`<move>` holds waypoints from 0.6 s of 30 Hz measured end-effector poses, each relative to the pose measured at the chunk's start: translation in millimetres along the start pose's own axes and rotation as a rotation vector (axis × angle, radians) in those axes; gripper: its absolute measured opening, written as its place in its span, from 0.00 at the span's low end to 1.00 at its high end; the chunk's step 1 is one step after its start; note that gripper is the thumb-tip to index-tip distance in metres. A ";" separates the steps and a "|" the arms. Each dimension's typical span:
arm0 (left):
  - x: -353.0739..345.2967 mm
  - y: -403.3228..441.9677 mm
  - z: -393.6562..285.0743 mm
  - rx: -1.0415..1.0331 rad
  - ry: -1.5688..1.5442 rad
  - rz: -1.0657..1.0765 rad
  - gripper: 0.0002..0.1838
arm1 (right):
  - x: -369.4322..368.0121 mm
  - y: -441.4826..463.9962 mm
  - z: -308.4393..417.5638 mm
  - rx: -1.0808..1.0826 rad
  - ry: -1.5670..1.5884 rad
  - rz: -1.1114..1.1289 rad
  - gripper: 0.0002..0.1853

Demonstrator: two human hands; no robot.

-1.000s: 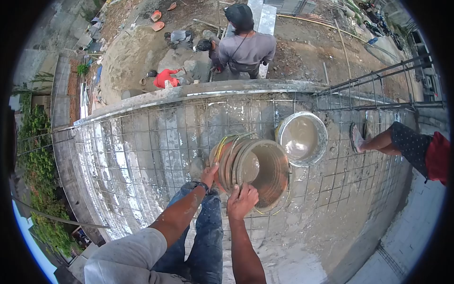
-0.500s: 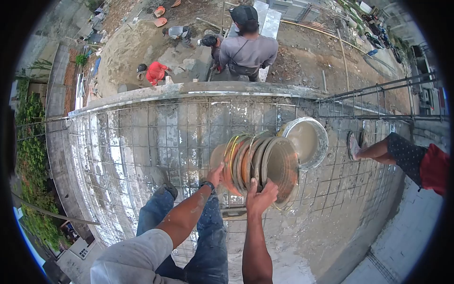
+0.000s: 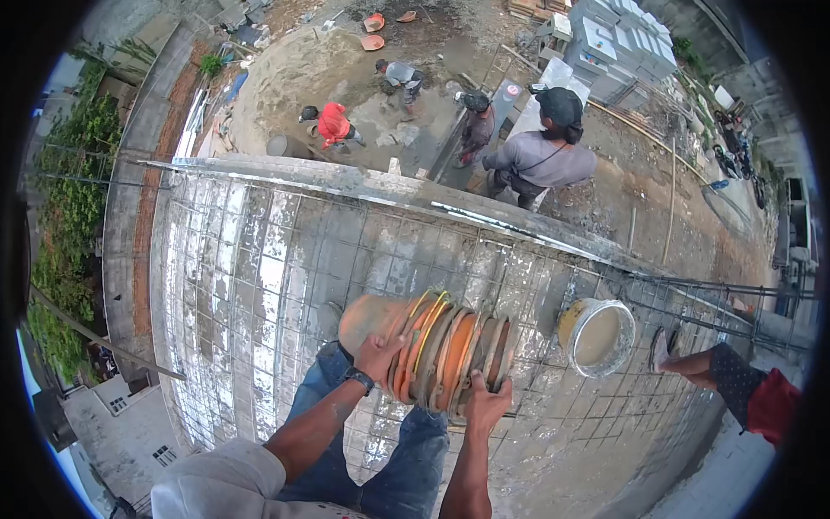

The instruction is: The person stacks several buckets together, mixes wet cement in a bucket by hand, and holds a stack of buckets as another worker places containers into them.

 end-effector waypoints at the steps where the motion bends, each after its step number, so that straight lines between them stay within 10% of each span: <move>1: 33.0 4.5 6.1 -0.010 -0.015 -0.023 0.39 | -22.3 -14.3 9.2 -0.025 0.001 0.032 0.15; 18: 507.0 -42.4 -77.3 -0.102 -0.211 -0.236 0.37 | -278.7 -198.9 310.6 0.259 0.109 0.380 0.17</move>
Point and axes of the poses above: each hand's wrist, its own y-axis towards the middle knuckle, its own x-axis out of the back of the hand, z = x × y, the point moved 8 cm from there along y, towards the middle knuckle, and after that the axes turned 10 degrees about y, right-handed, at the moved point
